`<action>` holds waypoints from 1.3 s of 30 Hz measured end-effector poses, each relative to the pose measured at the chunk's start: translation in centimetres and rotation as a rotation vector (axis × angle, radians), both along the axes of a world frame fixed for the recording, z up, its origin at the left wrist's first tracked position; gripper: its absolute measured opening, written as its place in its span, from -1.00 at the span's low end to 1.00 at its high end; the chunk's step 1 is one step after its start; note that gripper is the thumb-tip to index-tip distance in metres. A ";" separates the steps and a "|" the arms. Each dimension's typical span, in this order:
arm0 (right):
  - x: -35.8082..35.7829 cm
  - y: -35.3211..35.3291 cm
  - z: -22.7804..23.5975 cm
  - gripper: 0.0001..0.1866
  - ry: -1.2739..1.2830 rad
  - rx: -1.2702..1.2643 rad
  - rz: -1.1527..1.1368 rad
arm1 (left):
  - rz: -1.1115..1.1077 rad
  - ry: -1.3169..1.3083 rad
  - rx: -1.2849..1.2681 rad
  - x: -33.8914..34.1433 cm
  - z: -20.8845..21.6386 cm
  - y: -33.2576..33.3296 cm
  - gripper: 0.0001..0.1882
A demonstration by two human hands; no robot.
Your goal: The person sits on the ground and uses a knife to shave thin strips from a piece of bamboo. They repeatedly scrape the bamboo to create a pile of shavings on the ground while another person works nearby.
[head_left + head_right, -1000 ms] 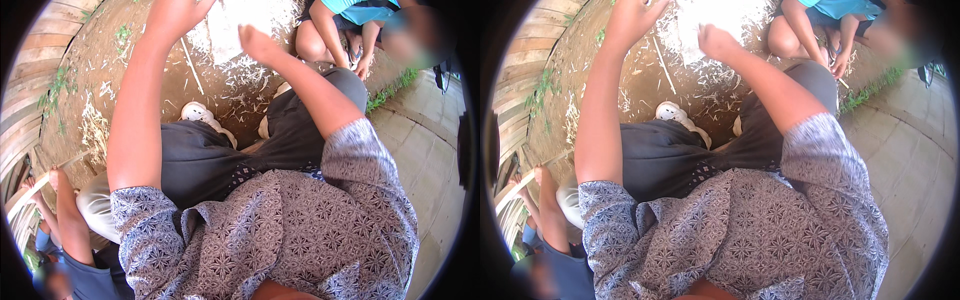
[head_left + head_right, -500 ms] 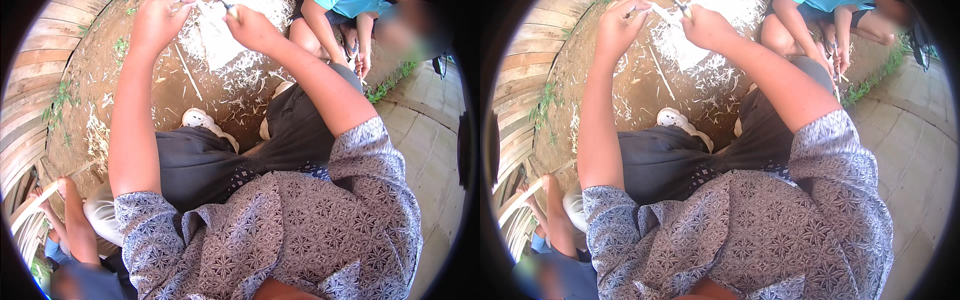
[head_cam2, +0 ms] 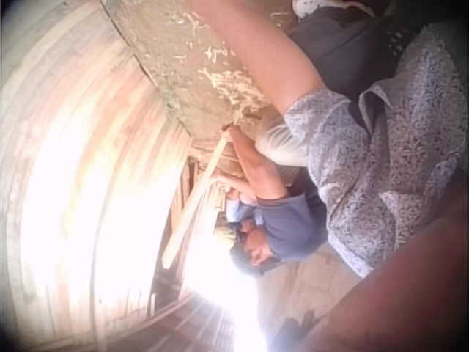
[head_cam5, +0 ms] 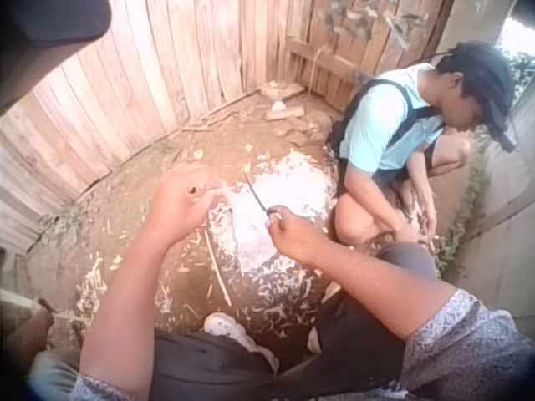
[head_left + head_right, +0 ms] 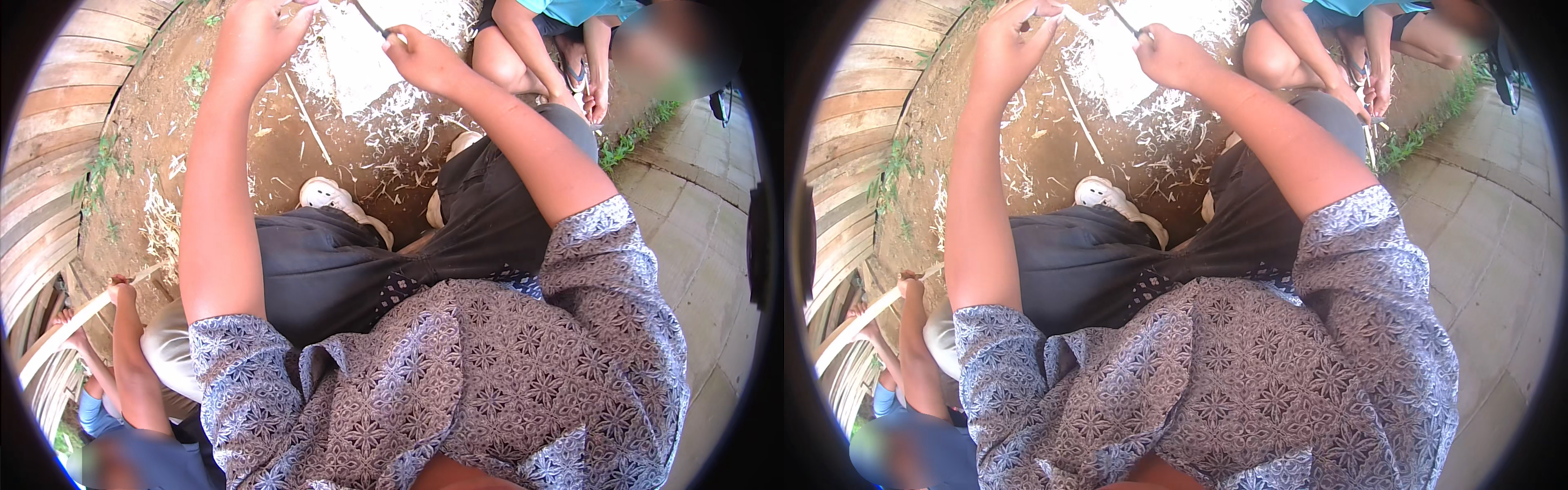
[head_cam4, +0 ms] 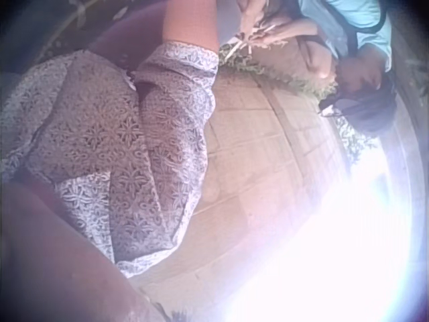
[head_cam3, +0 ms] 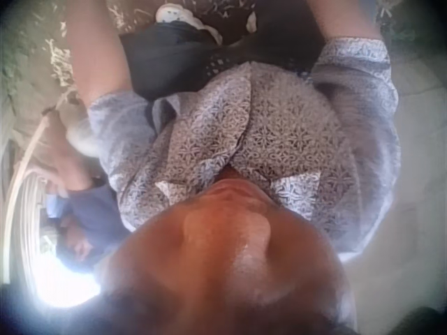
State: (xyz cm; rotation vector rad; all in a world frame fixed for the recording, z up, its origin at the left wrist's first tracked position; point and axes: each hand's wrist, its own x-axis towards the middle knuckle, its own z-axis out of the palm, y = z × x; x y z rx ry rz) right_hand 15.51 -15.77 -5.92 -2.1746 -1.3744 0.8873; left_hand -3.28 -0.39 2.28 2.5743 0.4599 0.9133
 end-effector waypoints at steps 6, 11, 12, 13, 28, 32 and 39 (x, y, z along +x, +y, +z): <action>-0.9 0.0 1.2 -0.50 0.346 0.136 0.030 | 0.229 0.173 -0.205 -1.5 -0.4 0.1 -0.73; -1.8 -0.3 -1.8 -0.44 0.501 0.120 0.049 | 0.136 0.133 -0.181 -1.3 -2.5 0.1 -0.83; -1.8 -0.1 -2.6 -0.48 0.496 0.149 0.063 | 0.119 0.139 -0.187 -1.1 -2.9 0.1 -0.83; -1.7 -0.2 -3.1 -0.49 0.488 0.100 0.036 | 0.102 0.133 -0.145 -0.9 -3.7 0.1 -0.84; -1.8 0.0 -5.2 -0.70 0.511 0.056 -0.158 | 0.194 0.109 -0.122 1.5 -5.5 -1.4 -0.86; -2.2 -0.5 -3.4 -0.69 0.573 0.116 -0.123 | 0.266 0.155 -0.120 1.8 -5.5 -2.0 -0.88; -1.6 0.5 -2.3 -0.54 0.554 0.040 -0.124 | 0.229 0.170 -0.179 1.4 -4.7 -2.6 -0.83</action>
